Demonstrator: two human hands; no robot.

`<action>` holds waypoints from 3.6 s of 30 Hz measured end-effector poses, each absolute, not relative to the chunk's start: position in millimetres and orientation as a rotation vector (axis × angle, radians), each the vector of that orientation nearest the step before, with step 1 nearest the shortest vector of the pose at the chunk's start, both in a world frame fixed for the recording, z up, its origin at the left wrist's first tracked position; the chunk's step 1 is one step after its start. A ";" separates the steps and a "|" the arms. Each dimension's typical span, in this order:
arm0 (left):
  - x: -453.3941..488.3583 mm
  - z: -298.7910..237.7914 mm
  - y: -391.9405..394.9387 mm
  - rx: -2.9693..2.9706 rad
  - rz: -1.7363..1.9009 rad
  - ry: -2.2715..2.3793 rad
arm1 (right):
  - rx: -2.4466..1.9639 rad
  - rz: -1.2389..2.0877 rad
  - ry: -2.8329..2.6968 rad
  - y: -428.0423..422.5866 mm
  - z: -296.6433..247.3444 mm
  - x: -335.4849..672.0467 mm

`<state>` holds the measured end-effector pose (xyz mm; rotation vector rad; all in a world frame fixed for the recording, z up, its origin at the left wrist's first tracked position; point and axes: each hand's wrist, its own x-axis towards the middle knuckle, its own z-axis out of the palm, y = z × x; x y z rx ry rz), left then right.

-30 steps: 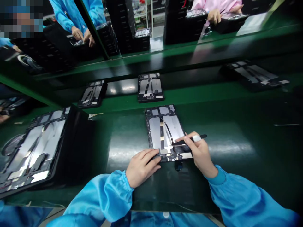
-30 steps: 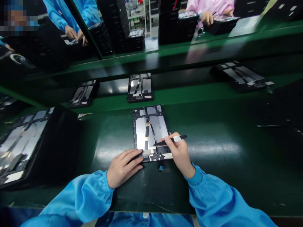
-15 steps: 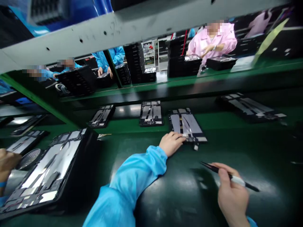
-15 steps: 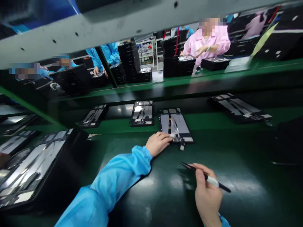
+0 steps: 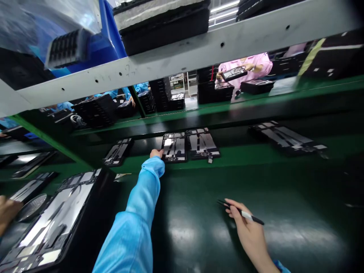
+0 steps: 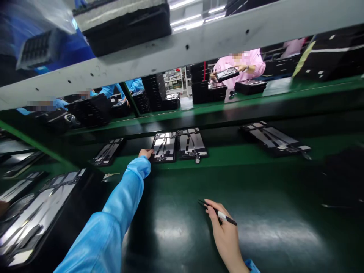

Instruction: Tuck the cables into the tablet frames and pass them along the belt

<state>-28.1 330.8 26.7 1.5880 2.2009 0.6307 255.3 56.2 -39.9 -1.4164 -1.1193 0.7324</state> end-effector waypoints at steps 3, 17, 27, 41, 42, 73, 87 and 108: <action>-27.0 22.2 330.7 1.474 0.722 2.166 | -1.389 0.649 -1.122 63.0 -39.4 255.2; -58.8 15.5 161.9 1.189 1.003 1.677 | -1.330 0.997 -0.970 56.8 -38.0 245.2; -22.9 -9.2 63.3 1.378 0.829 1.414 | -1.409 1.110 -1.405 26.6 -34.0 272.4; -10.0 -6.8 -2.7 2.470 0.646 1.399 | -1.553 0.899 -1.628 -8.2 -14.3 295.9; -9.4 -4.6 -1.9 2.518 0.654 1.365 | -1.541 0.832 -1.649 -8.2 -8.9 290.5; 0.3 -10.1 11.4 1.909 0.860 1.157 | -1.140 0.867 -1.921 11.4 0.3 202.9; 1.8 -5.1 1.6 2.414 0.758 1.261 | -1.088 0.844 -2.020 7.5 -10.0 202.8; -16.8 -10.1 0.0 3.019 0.582 1.028 | -1.080 0.873 -1.928 6.2 -7.8 209.1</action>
